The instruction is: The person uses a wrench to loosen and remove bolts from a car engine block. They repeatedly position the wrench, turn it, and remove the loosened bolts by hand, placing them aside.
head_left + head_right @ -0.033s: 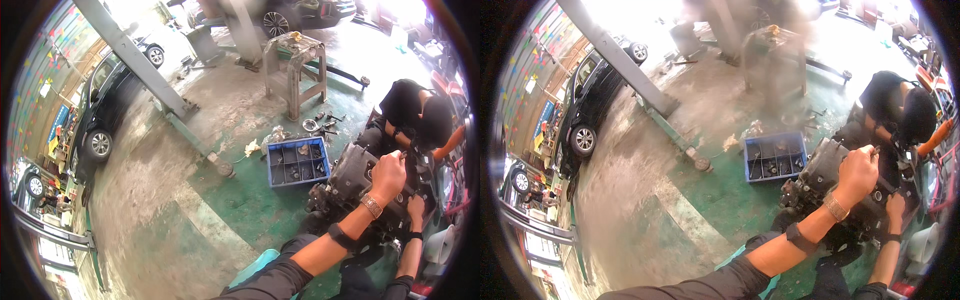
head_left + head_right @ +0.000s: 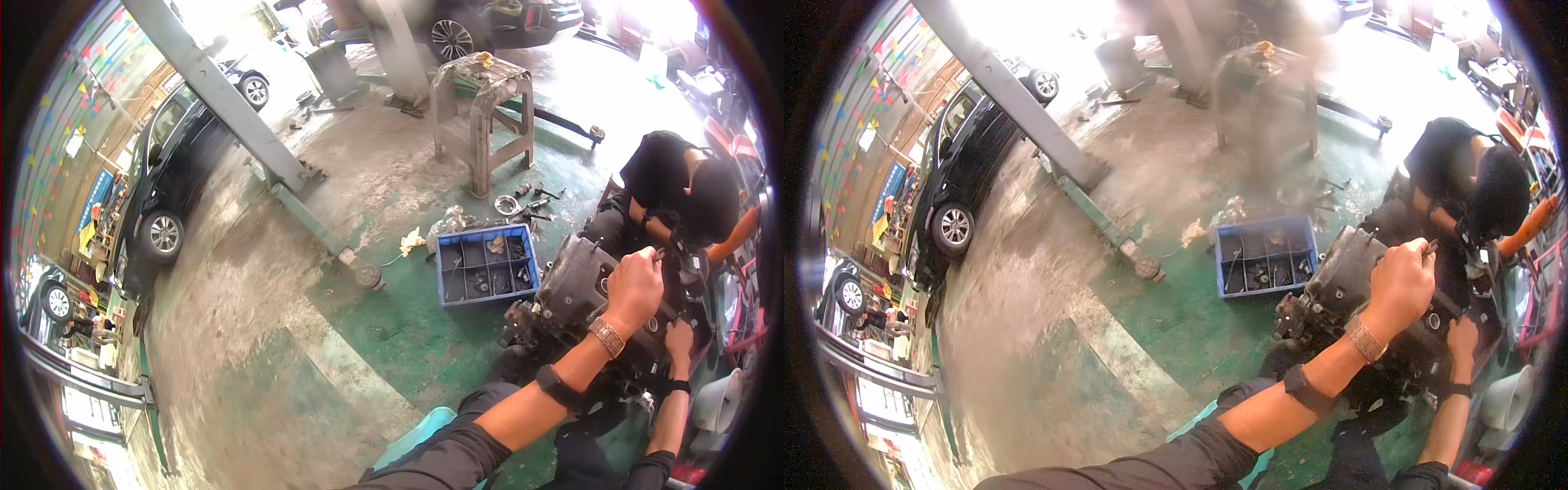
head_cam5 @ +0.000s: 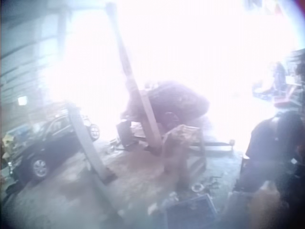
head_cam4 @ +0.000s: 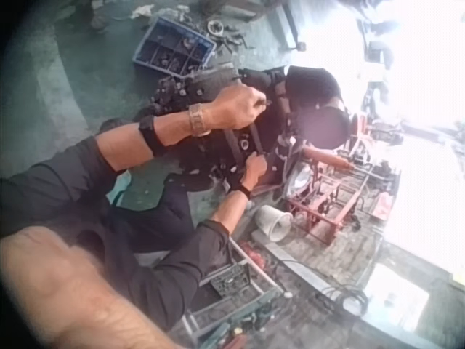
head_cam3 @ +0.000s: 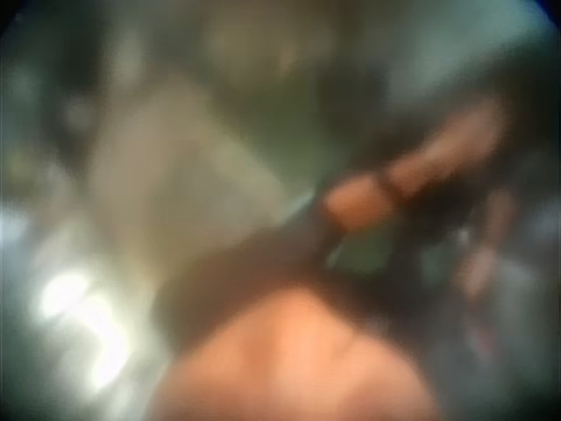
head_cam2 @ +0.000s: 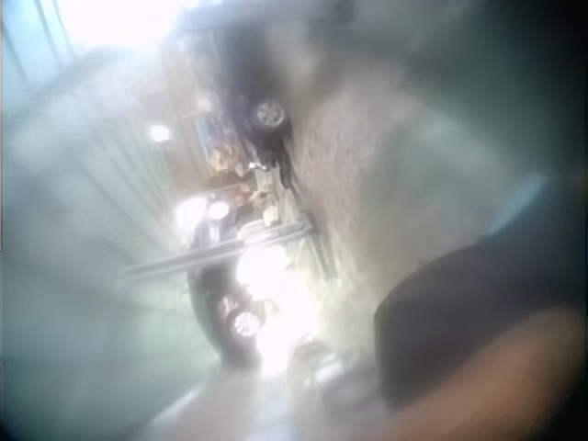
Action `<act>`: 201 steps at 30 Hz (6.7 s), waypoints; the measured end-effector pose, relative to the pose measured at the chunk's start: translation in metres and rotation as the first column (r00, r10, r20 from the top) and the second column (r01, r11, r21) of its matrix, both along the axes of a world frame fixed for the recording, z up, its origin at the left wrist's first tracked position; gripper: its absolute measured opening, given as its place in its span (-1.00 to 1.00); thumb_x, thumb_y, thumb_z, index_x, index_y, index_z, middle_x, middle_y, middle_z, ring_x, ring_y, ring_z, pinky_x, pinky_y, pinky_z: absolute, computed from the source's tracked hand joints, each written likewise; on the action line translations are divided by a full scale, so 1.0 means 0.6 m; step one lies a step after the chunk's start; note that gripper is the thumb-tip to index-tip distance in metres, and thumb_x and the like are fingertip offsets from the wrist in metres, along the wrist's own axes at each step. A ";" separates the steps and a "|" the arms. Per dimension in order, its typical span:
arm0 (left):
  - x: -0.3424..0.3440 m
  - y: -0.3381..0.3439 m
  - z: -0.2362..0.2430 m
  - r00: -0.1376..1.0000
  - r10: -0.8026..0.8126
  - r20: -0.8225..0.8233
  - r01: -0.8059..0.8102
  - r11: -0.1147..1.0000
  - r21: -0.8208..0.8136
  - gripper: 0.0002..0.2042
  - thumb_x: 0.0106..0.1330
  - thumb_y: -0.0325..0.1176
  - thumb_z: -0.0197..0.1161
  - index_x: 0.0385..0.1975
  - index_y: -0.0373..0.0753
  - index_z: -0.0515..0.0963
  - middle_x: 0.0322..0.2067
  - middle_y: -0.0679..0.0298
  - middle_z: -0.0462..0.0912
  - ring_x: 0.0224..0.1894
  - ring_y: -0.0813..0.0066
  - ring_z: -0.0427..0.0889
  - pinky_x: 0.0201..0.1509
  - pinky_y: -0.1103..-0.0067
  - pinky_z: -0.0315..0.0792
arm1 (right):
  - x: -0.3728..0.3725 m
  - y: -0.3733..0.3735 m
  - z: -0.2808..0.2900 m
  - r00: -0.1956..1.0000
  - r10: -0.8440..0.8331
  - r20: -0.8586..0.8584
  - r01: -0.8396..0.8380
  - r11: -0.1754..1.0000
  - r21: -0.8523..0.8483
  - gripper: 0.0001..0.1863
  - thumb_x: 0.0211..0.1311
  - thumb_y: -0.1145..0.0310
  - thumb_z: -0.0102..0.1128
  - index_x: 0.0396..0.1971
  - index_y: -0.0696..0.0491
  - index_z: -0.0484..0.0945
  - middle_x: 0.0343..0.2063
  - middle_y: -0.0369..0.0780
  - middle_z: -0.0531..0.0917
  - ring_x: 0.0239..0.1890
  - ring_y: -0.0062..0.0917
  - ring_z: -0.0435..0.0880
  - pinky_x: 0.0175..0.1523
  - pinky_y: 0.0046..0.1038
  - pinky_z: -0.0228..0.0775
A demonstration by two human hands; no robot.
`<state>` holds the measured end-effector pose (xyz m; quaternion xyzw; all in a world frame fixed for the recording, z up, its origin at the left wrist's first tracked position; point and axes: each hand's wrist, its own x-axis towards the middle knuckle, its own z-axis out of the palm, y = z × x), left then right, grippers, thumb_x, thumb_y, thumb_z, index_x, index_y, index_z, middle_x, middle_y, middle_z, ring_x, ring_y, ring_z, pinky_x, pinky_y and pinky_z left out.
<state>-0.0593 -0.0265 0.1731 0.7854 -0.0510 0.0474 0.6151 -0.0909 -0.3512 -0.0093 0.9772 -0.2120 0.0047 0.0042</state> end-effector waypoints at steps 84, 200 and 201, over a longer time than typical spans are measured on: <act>0.020 0.011 -0.020 0.923 -0.349 -0.162 0.285 0.903 -0.321 -0.78 0.38 -0.27 0.22 -0.20 -0.31 0.59 -0.33 0.28 0.67 -0.35 0.60 0.62 -0.27 0.66 0.43 | -0.159 0.152 0.058 0.880 -0.285 0.379 0.032 0.834 0.551 -0.64 0.22 0.44 -0.01 0.00 0.16 0.56 -0.16 0.08 0.64 -0.05 -0.10 0.62 0.06 -0.25 0.43; 0.010 0.022 -0.004 0.909 -0.389 -0.148 0.272 0.824 -0.496 -0.78 0.36 -0.31 0.22 -0.16 -0.35 0.57 -0.33 0.25 0.66 -0.35 0.57 0.62 -0.27 0.64 0.47 | -0.136 0.138 0.014 0.843 -0.397 0.363 0.109 0.787 0.608 -0.65 0.17 0.47 0.14 -0.03 0.23 0.55 -0.16 0.00 0.69 -0.05 -0.35 0.68 0.06 -0.41 0.45; 0.012 0.023 -0.003 0.908 -0.388 -0.157 0.269 0.828 -0.492 -0.78 0.36 -0.31 0.22 -0.16 -0.34 0.57 -0.33 0.25 0.66 -0.35 0.57 0.62 -0.27 0.64 0.47 | -0.137 0.142 0.017 0.836 -0.411 0.364 0.120 0.784 0.609 -0.65 0.18 0.47 0.14 -0.03 0.23 0.55 -0.15 0.00 0.68 -0.05 -0.35 0.68 0.07 -0.41 0.44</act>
